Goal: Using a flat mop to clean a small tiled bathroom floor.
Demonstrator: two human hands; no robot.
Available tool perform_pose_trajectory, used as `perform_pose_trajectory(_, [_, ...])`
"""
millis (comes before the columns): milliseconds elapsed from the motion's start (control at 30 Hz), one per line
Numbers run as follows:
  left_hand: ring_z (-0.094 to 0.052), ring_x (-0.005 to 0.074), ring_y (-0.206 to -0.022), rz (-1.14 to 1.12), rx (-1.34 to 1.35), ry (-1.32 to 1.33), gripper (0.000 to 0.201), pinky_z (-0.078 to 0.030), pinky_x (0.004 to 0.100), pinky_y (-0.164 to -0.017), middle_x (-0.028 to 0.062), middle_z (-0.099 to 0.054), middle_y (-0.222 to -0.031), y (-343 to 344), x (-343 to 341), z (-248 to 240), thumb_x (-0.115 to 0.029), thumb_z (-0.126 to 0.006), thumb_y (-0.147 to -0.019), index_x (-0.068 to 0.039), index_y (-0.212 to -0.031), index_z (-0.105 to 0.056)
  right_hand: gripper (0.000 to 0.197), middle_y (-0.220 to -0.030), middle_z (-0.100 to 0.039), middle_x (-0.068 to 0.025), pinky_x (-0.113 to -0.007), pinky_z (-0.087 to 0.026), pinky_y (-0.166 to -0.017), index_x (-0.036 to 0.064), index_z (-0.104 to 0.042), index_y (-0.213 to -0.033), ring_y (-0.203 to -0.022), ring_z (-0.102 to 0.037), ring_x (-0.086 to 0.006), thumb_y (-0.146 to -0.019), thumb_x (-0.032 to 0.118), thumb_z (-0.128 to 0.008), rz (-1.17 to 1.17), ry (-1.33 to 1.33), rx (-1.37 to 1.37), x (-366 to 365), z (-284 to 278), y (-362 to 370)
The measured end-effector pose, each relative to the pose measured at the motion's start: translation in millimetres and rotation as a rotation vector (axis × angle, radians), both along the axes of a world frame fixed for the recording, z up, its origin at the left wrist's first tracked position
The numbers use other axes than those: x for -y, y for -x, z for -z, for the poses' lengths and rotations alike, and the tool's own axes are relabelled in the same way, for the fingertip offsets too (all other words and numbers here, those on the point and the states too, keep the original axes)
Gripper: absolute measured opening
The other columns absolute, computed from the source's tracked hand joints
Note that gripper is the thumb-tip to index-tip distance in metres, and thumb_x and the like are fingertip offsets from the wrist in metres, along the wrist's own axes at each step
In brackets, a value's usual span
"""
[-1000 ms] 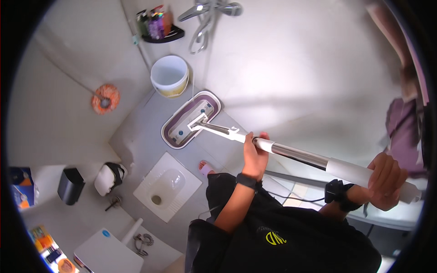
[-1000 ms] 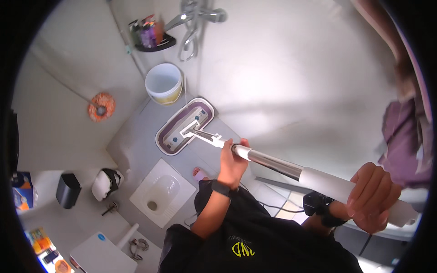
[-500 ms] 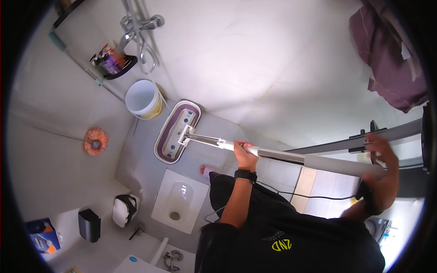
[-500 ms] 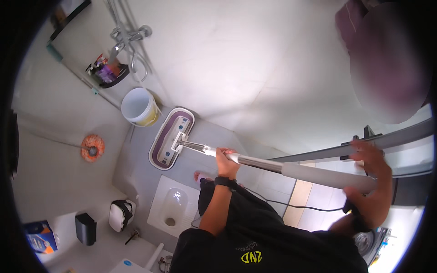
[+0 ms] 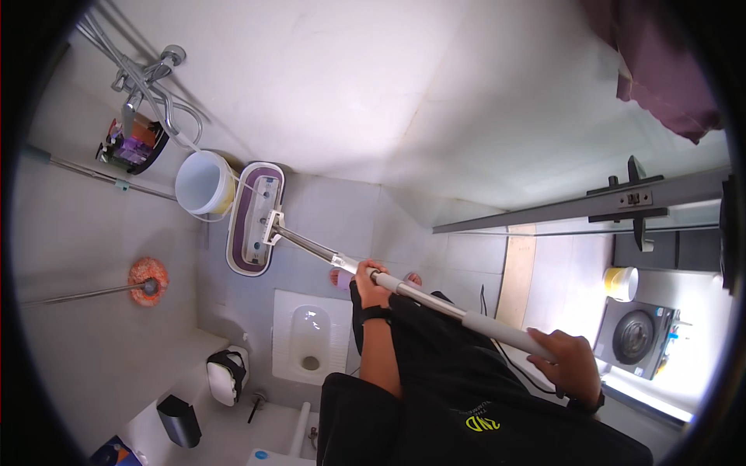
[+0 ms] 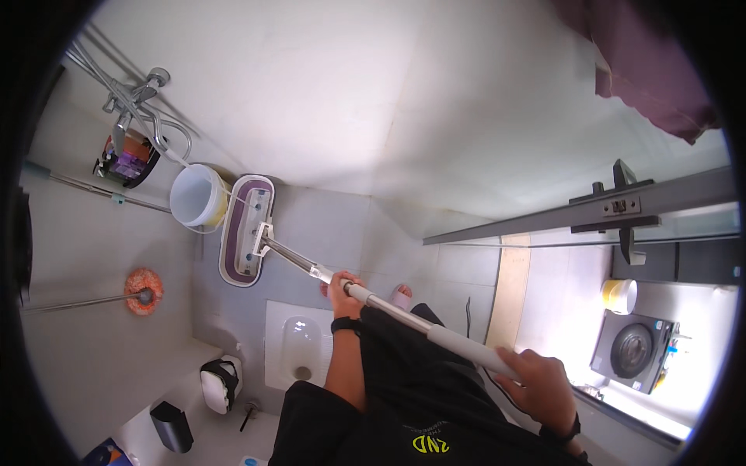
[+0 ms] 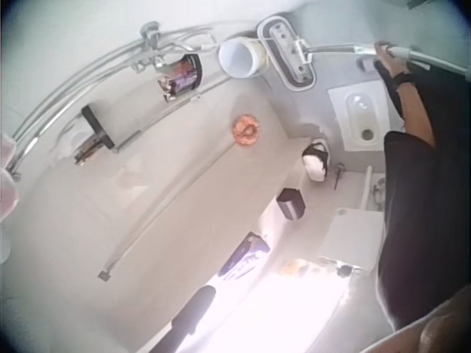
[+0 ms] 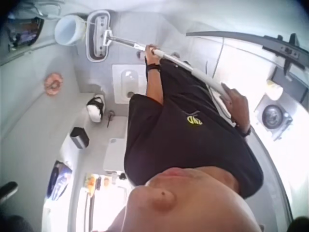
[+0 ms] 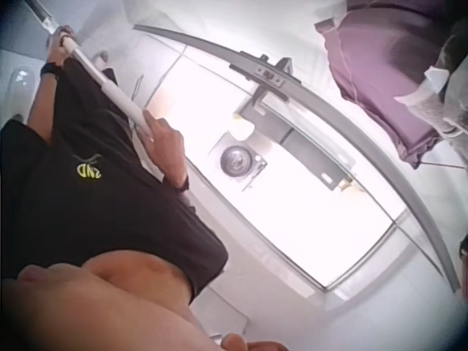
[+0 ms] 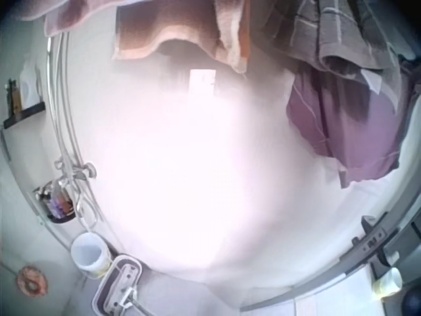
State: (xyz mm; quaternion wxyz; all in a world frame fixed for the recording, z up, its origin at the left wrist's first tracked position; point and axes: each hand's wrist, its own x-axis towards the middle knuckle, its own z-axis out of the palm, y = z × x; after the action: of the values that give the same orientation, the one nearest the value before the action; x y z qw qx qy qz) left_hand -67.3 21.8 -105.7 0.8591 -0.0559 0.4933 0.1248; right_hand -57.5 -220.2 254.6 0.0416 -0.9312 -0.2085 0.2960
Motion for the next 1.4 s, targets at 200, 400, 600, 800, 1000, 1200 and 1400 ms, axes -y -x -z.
perform_pose_trajectory(200, [-0.043,0.0078,-0.046,-0.047,0.002,0.047,0.016,-0.041,0.0196,-0.044,-0.0028,-0.041,-0.053,10,-8,32,-0.008,-0.051,-0.072,-0.011,-0.061,-0.039,0.042,-0.069,-0.055,-0.0081,-0.034,-0.043,-0.05,0.0122,-0.055,-0.109,-0.057,-0.055,-0.0253,-0.07,0.024,-0.066,-0.108,-0.025,-0.033,25,-1,-3])
perform_pose_trajectory(400, [-0.042,0.0079,-0.044,-0.066,0.013,0.15,0.018,-0.042,0.0196,-0.044,-0.0032,-0.04,-0.052,-2,21,-11,-0.007,-0.051,-0.071,-0.011,-0.06,-0.037,0.041,-0.075,-0.061,-0.0088,-0.028,-0.045,-0.051,0.0089,-0.058,-0.105,-0.059,-0.059,-0.0207,-0.067,0.018,-0.07,-0.222,-0.104,0.065,65,-39,-14])
perform_pose_trajectory(600, [-0.041,0.0082,-0.044,-0.077,0.073,0.207,0.018,-0.041,0.0198,-0.044,-0.0034,-0.038,-0.051,3,20,-4,-0.007,-0.051,-0.07,-0.01,-0.059,-0.037,0.037,-0.104,-0.057,-0.0151,-0.032,-0.047,-0.075,0.0112,-0.061,-0.101,-0.09,-0.058,-0.0267,-0.065,0.01,-0.071,-0.1,-0.482,-0.158,89,-43,-19])
perform_pose_trajectory(800, [-0.04,0.0064,-0.041,-0.021,0.038,0.159,0.023,-0.041,0.0191,-0.042,-0.0044,-0.037,-0.048,24,2,9,-0.002,-0.05,-0.069,-0.011,-0.056,-0.034,0.01,-0.099,-0.061,-0.0146,-0.045,-0.023,-0.101,0.0042,-0.058,-0.06,-0.109,-0.049,-0.0308,-0.07,0.007,-0.061,-0.195,-1.141,-0.575,68,18,-6])
perform_pose_trajectory(1000, [-0.04,0.0065,-0.04,-0.019,0.026,0.153,0.023,-0.041,0.0195,-0.042,-0.0045,-0.038,-0.048,28,-1,12,-0.005,-0.051,-0.07,-0.012,-0.056,-0.035,0.019,-0.061,-0.055,-0.0063,-0.043,-0.034,-0.093,0.0059,-0.052,-0.052,-0.076,-0.058,-0.022,-0.07,0.004,-0.057,-0.162,-1.084,-0.612,59,22,6])
perform_pose_trajectory(1200, [-0.041,0.0064,-0.042,-0.016,0.074,0.028,0.021,-0.039,0.0193,-0.042,-0.0046,-0.038,-0.049,9,-3,-30,-0.006,-0.051,-0.071,-0.012,-0.057,-0.037,0.016,-0.062,-0.056,-0.0068,-0.039,-0.042,-0.084,0.0049,-0.053,-0.053,-0.07,-0.059,-0.0243,-0.067,0.003,-0.06,-0.196,-1.272,-0.594,70,18,-33])
perform_pose_trajectory(1400, [-0.041,0.007,-0.042,-0.052,0.102,0.236,0.02,-0.04,0.0192,-0.042,-0.0039,-0.038,-0.049,2,28,-46,-0.004,-0.05,-0.071,-0.011,-0.056,-0.038,0.017,-0.063,-0.059,-0.0081,-0.033,-0.045,-0.08,0.0058,-0.055,-0.052,-0.067,-0.06,-0.021,-0.068,0.008,-0.062,-0.37,-1.362,-0.647,104,-29,-44])
